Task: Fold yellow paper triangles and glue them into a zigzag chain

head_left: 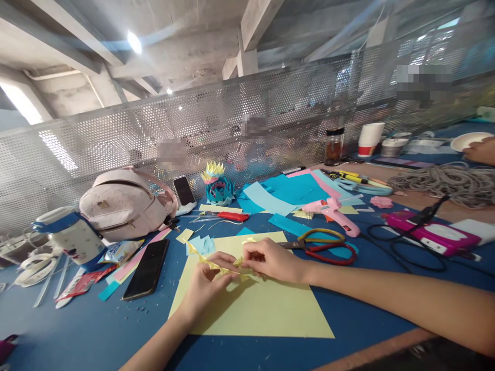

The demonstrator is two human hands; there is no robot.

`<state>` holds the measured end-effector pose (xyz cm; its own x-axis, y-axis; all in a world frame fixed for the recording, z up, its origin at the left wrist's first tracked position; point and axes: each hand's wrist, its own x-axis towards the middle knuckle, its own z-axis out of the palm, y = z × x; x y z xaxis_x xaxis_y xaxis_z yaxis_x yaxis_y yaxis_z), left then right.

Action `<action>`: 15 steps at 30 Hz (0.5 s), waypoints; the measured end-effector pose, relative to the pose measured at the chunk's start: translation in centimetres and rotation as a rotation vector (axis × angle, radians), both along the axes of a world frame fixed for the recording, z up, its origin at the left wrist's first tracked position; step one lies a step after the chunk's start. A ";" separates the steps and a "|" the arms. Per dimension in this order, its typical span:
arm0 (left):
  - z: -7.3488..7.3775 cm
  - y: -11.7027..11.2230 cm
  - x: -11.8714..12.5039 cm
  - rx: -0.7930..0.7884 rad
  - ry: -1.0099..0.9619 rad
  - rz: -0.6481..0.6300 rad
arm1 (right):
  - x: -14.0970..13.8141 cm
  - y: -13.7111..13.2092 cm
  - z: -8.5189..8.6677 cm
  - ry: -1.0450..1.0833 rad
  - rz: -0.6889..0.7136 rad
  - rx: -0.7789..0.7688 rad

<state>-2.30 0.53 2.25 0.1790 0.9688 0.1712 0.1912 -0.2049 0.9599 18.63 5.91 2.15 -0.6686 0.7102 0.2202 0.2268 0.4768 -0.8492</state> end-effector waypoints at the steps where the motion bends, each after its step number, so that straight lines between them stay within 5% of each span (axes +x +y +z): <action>1: 0.0 0.0 0.1 0.007 0.006 0.002 | 0.0 -0.2 0.1 -0.013 0.005 0.025; 15: -0.4 0.2 0.1 -0.042 0.049 0.004 | -0.2 -0.4 -0.2 -0.029 -0.008 0.042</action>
<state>-2.20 0.74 1.85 0.1820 0.9757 0.1216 0.2389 -0.1639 0.9571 18.41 5.50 1.97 -0.6699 0.7059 0.2301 0.2550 0.5098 -0.8216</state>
